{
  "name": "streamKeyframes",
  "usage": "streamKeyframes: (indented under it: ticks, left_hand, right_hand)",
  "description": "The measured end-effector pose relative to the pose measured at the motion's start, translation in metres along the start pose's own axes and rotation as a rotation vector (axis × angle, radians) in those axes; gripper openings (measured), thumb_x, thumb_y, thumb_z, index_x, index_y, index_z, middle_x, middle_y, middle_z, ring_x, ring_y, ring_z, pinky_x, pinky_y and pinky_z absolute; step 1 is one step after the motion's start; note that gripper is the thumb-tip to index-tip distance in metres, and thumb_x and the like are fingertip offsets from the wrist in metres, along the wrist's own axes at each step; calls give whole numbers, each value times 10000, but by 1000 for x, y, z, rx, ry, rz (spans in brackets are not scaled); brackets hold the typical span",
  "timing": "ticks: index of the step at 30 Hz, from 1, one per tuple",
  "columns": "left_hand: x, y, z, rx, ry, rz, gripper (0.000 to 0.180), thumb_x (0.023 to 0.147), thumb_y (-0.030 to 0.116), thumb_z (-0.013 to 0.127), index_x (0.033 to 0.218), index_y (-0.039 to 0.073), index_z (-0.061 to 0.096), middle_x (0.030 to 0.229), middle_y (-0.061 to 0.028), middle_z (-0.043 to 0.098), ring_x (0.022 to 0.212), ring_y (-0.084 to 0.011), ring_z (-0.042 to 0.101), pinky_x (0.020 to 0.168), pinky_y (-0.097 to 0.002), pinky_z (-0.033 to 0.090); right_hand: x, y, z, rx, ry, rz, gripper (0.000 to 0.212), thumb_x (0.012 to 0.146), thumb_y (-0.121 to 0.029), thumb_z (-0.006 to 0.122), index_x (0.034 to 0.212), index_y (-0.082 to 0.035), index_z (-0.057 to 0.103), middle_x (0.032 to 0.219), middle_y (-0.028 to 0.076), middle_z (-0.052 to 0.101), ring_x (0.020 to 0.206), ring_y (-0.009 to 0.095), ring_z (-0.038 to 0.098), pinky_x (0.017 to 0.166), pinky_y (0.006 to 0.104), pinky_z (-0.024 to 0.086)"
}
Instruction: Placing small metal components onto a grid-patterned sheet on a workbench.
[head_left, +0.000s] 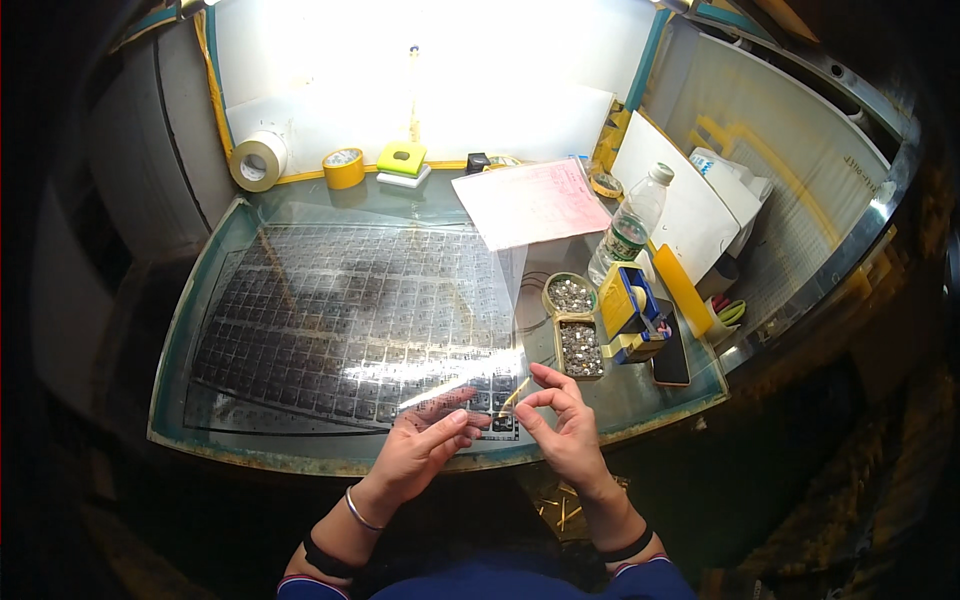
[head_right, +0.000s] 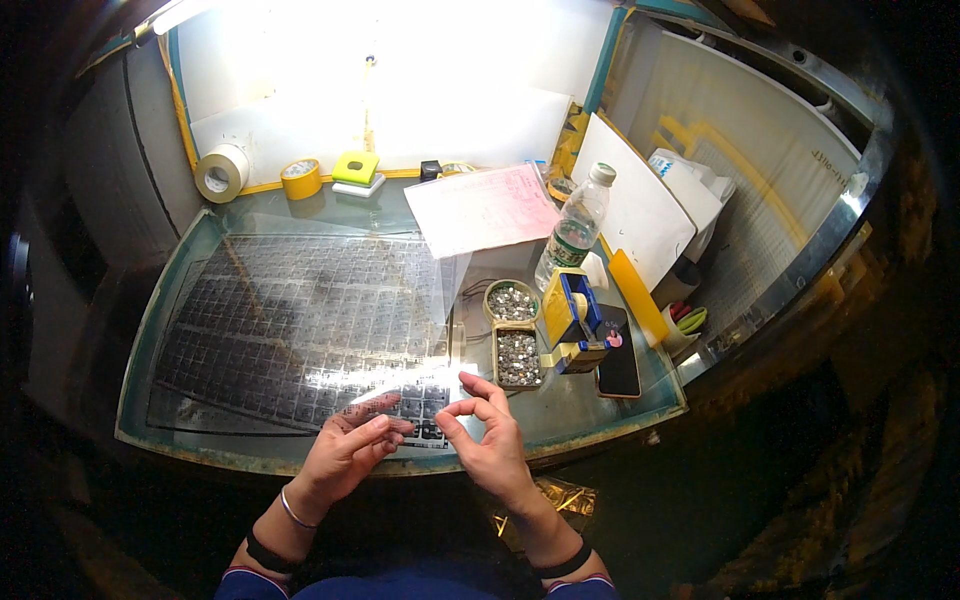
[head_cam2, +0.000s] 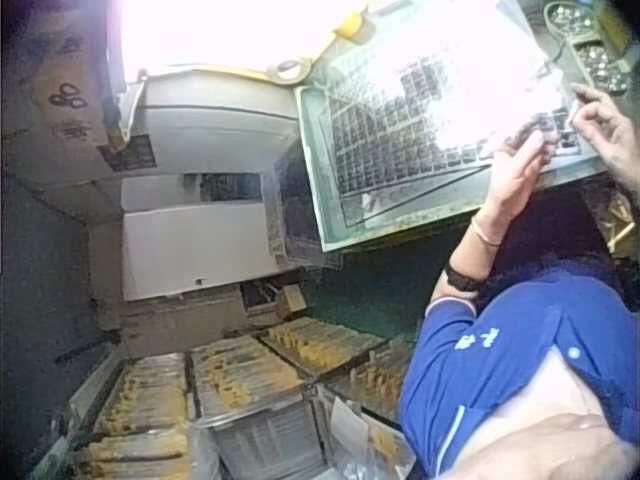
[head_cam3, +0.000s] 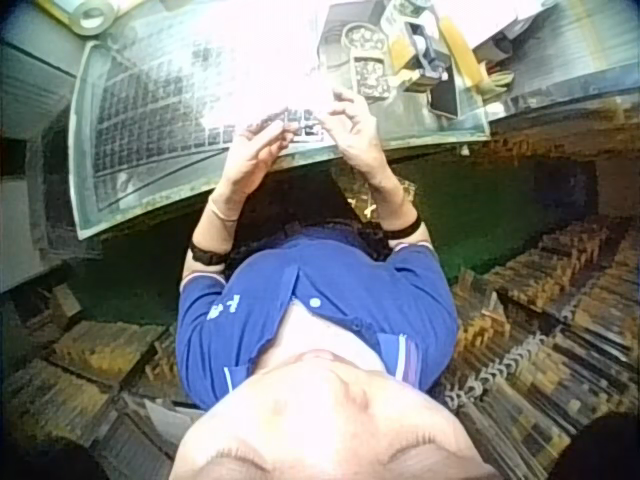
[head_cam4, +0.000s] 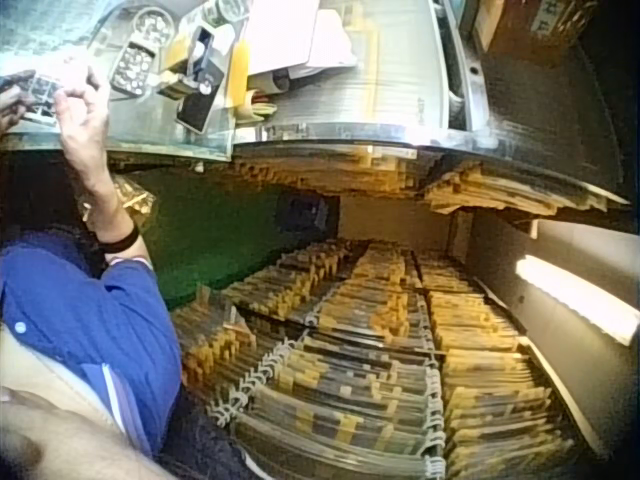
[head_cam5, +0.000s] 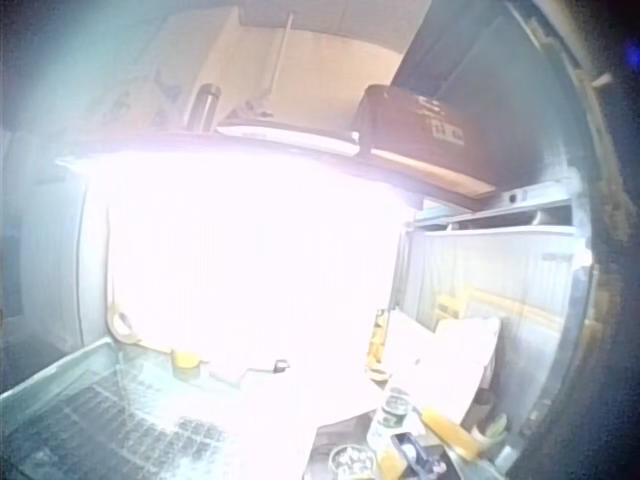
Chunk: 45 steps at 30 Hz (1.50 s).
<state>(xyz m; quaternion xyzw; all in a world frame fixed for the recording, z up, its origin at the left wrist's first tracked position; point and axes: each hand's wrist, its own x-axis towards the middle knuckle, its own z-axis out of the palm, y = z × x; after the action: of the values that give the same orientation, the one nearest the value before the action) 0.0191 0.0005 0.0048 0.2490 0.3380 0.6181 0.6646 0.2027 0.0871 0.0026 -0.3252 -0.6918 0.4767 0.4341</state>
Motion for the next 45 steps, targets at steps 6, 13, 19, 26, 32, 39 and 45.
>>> streamKeyframes:
  ticks: [6, 13, 19, 26, 32, 39, 45]
  left_hand:
    - [1, -1, -2, -10, -11, 3, 369, 913, 100, 545, 1259, -6, 468, 1033, -154, 632, 877, -139, 592, 785, -254, 467]
    - [0, -2, -2, -20, 15, 4, 367, 914, 97, 545, 1258, -6, 469, 1021, -150, 635, 872, -134, 594, 783, -249, 469]
    - [1, -2, -2, 2, 3, 11, 374, 920, 101, 532, 1267, -14, 458, 1013, -139, 635, 873, -134, 590, 792, -257, 467]
    - [1, 0, -5, -42, -12, -24, 367, 937, 109, 483, 1279, -20, 447, 1038, -145, 624, 885, -131, 576, 800, -256, 459]
    - [4, -3, -6, -36, -10, -27, 369, 935, 104, 488, 1276, -32, 449, 1045, -148, 619, 879, -126, 565, 805, -250, 457]
    - [0, 0, -3, -44, 22, -17, 390, 928, 100, 498, 1286, -37, 433, 1020, -148, 626, 835, -125, 571, 775, -243, 470]
    - [2, -1, 1, -58, 51, -6, 330, 910, 85, 518, 1207, -52, 474, 982, -181, 624, 823, -158, 570, 758, -276, 470]
  right_hand:
    - [-4, 1, 7, -199, 91, -153, 195, 805, -104, 681, 948, -18, 580, 1260, 189, 438, 1150, 268, 461, 945, 358, 375]
    - [1, 9, 0, 508, -78, 274, 229, 912, -152, 540, 1069, 9, 494, 1040, 143, 556, 841, 136, 562, 705, 244, 437]
    - [2, 6, 12, 355, -214, 289, 222, 950, -205, 499, 884, -8, 576, 760, 30, 593, 642, 57, 528, 564, 195, 429]
    - [4, -6, 0, 272, -216, 378, 272, 962, -241, 469, 910, -1, 587, 811, 44, 607, 682, 84, 565, 591, 210, 459]
    - [35, -10, -90, -180, 287, -91, 145, 869, -143, 624, 889, 0, 640, 854, 43, 631, 707, 107, 595, 622, 217, 461]
    - [73, -31, -166, -685, 250, -96, 193, 766, -170, 693, 840, 9, 688, 749, 123, 647, 677, 219, 637, 634, 307, 492]
    - [82, -41, -160, -926, 109, 212, 226, 751, -267, 676, 818, -55, 713, 710, 126, 663, 705, 270, 638, 701, 340, 471]
